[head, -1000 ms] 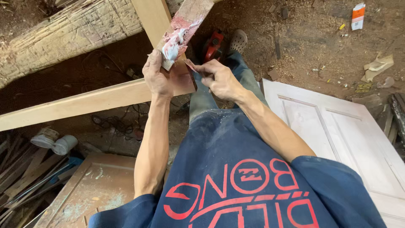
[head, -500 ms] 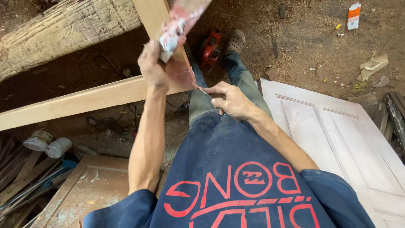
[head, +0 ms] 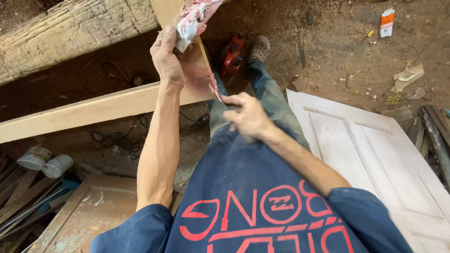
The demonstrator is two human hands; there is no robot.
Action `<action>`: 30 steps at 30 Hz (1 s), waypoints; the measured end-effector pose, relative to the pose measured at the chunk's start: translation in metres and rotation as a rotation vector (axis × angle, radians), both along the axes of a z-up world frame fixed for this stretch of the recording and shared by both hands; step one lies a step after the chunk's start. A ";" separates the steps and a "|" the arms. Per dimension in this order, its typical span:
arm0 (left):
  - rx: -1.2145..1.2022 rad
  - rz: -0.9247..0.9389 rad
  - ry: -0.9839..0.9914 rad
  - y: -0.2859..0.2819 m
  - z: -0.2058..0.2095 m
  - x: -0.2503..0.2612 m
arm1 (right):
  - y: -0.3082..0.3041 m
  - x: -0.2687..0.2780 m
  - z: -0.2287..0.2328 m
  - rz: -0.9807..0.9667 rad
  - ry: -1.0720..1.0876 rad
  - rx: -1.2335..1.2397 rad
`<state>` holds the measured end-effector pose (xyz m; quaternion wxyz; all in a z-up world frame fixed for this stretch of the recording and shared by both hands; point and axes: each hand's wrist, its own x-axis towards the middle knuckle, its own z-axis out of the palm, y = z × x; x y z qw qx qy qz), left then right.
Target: The person applies a pinkish filler paste to the joints and edges of a wooden frame using a small putty knife. They scrape the filler from a small wooden block onto the knife and spread it into the gaps, working along the frame's length.
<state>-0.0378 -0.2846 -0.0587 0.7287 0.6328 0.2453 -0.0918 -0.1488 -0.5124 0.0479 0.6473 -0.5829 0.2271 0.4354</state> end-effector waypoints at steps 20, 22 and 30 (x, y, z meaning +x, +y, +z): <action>-0.035 0.008 0.012 -0.009 0.012 0.003 | -0.028 -0.030 -0.080 0.213 -0.548 0.009; -0.041 0.008 0.016 -0.008 0.013 0.003 | -0.034 -0.020 -0.077 0.188 -0.432 0.017; 0.001 0.022 0.030 -0.004 0.007 0.001 | -0.015 0.018 -0.080 0.152 -0.461 -0.021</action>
